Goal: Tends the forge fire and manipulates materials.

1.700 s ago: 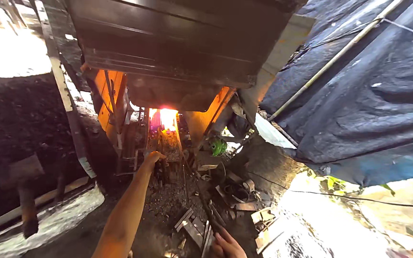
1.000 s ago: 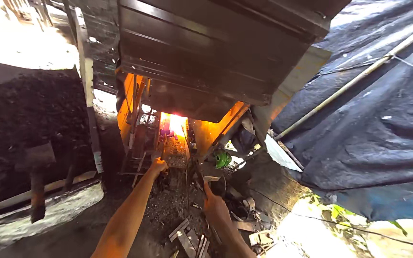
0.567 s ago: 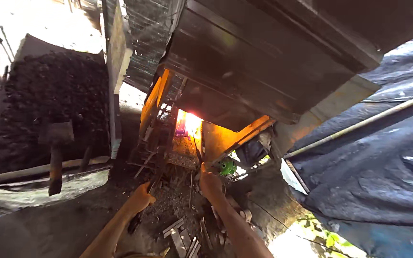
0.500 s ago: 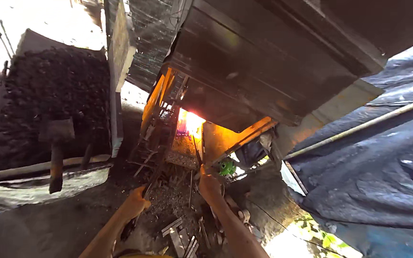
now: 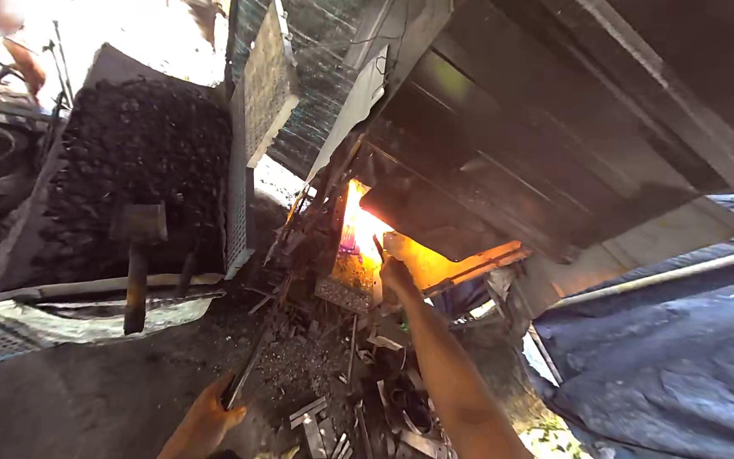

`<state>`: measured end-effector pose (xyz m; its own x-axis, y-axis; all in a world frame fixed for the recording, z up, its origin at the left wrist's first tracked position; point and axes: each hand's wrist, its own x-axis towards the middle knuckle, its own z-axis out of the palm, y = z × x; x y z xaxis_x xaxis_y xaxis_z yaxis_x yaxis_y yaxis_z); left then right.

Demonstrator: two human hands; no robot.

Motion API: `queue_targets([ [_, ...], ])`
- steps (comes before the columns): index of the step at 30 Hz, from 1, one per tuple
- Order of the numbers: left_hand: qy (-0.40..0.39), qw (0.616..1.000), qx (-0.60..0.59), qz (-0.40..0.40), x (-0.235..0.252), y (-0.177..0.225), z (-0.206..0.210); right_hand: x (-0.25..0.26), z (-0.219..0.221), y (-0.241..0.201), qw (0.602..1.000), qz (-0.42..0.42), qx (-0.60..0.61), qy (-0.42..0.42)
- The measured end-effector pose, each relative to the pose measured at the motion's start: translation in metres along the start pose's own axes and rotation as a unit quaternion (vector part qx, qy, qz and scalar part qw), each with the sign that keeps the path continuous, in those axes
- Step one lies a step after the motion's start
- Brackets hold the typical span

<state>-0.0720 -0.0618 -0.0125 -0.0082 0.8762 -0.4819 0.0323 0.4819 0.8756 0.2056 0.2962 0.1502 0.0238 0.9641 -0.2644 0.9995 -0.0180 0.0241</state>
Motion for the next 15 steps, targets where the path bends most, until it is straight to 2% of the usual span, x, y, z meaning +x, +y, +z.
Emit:
queue_targets([
  [3,0.027,0.999,0.020,-0.001,-0.016,-0.008,-0.011,-0.008,-0.006,0.004,1.000,-0.007,-0.001,-0.021],
  [7,0.066,0.997,0.032,-0.004,-0.044,-0.023,-0.023,-0.089,-0.014,0.031,0.999,0.013,-0.048,-0.015],
  [9,0.088,0.995,0.048,-0.017,-0.060,-0.021,-0.026,-0.105,-0.015,0.042,0.999,0.018,-0.048,-0.001],
  [11,0.108,0.991,0.063,-0.037,-0.075,-0.015,-0.027,-0.090,-0.012,0.048,0.999,0.018,-0.039,0.009],
  [15,0.145,0.986,0.081,-0.031,-0.091,-0.018,-0.016,-0.016,0.016,0.075,1.000,0.016,0.011,0.022],
])
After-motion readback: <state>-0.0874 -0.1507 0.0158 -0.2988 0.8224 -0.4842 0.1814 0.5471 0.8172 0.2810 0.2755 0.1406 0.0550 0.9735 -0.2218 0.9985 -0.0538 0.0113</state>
